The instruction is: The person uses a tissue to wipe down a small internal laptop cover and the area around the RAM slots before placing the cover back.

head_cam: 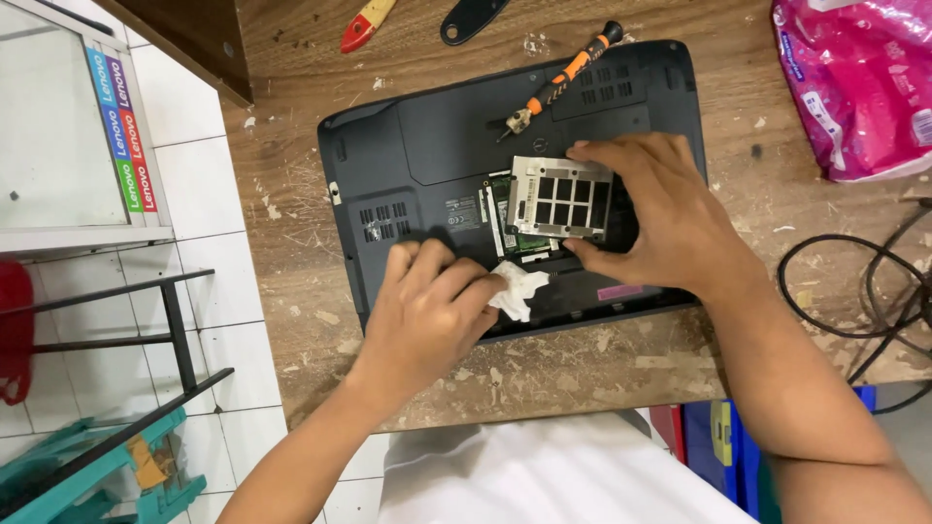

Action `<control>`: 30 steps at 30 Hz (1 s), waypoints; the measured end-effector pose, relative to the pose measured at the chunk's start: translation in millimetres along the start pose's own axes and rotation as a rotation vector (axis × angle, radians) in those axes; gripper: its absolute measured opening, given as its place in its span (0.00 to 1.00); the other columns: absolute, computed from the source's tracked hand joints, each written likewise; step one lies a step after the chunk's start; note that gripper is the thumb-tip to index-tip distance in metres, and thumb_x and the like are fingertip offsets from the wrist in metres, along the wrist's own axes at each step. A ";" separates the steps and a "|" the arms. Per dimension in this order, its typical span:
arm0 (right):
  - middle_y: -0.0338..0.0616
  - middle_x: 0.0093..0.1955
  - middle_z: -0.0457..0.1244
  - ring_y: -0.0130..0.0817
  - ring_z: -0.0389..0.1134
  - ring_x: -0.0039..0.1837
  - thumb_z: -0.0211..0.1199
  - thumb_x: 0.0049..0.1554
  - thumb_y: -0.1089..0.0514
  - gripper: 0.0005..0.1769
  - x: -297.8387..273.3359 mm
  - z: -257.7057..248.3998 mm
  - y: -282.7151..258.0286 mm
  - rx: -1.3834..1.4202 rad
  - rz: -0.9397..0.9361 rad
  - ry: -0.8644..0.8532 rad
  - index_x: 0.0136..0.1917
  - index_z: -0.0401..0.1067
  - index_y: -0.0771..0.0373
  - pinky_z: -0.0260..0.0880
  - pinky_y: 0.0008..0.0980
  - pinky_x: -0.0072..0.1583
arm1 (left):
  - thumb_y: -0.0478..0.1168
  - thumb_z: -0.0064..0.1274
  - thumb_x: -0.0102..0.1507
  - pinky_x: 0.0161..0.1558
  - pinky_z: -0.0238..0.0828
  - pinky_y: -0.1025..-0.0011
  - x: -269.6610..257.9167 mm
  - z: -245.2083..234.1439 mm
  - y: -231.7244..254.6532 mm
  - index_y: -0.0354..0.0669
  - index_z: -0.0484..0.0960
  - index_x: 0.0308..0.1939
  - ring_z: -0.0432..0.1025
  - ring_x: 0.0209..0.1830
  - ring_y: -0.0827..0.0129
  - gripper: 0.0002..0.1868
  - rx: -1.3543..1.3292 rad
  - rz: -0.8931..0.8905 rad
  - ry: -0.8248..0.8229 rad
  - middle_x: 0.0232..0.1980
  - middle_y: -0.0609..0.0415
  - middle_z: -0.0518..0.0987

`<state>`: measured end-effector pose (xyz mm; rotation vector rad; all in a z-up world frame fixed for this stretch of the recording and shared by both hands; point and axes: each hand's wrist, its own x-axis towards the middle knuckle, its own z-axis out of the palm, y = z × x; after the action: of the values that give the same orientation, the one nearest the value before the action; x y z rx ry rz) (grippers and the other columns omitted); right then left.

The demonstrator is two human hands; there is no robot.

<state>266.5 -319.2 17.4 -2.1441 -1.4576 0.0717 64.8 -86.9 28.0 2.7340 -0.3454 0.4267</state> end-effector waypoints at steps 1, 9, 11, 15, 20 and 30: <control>0.54 0.74 0.67 0.55 0.66 0.73 0.82 0.54 0.48 0.48 -0.1 0.7 0.9 -0.004 0.002 0.001 0.78 0.64 0.70 0.63 0.52 0.72 | 0.39 0.79 0.58 0.48 0.58 0.59 -3.9 -2.2 -2.2 0.49 0.88 0.46 0.68 0.43 0.59 0.16 -0.002 0.004 0.002 0.44 0.62 0.86; 0.52 0.74 0.68 0.52 0.66 0.74 0.82 0.55 0.48 0.51 0.7 1.0 2.4 -0.032 -0.072 -0.001 0.82 0.62 0.65 0.63 0.55 0.72 | 0.48 0.78 0.56 0.48 0.55 0.58 -26.6 -25.8 -13.4 0.52 0.91 0.45 0.65 0.43 0.60 0.17 0.091 -0.177 -0.107 0.39 0.65 0.85; 0.52 0.75 0.68 0.51 0.66 0.75 0.82 0.55 0.48 0.51 0.7 -0.5 1.3 -0.024 -0.081 0.001 0.83 0.62 0.65 0.62 0.55 0.72 | 0.47 0.77 0.56 0.47 0.54 0.58 -33.9 -30.7 -21.2 0.53 0.91 0.44 0.65 0.43 0.59 0.16 0.089 -0.214 -0.117 0.39 0.65 0.85; 0.45 0.75 0.69 0.50 0.66 0.77 0.81 0.57 0.48 0.52 0.3 -0.4 2.0 -0.016 -0.102 -0.019 0.85 0.59 0.59 0.61 0.54 0.74 | 0.47 0.73 0.58 0.47 0.54 0.56 -44.2 -42.8 -28.9 0.57 0.92 0.46 0.67 0.45 0.57 0.13 0.071 -0.330 -0.211 0.40 0.67 0.84; 0.40 0.78 0.68 0.52 0.66 0.78 0.80 0.58 0.46 0.51 2.5 -2.7 1.8 -0.025 -0.128 -0.049 0.85 0.58 0.58 0.61 0.55 0.73 | 0.45 0.72 0.60 0.48 0.52 0.57 -43.1 -51.7 -33.2 0.60 0.93 0.47 0.65 0.44 0.60 0.11 -0.046 -0.398 -0.291 0.40 0.68 0.84; 0.53 0.73 0.69 0.50 0.66 0.76 0.77 0.61 0.38 0.48 3.1 -0.7 1.4 -0.111 -0.155 -0.014 0.85 0.64 0.60 0.63 0.53 0.74 | 0.40 0.72 0.63 0.47 0.52 0.61 -33.3 -39.2 -27.7 0.54 0.92 0.48 0.65 0.43 0.62 0.10 -0.136 -0.259 -0.150 0.43 0.65 0.83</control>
<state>269.2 -317.1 18.2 -2.1118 -1.6658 -0.0521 32.3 -40.9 43.6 2.6349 -0.0520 0.1244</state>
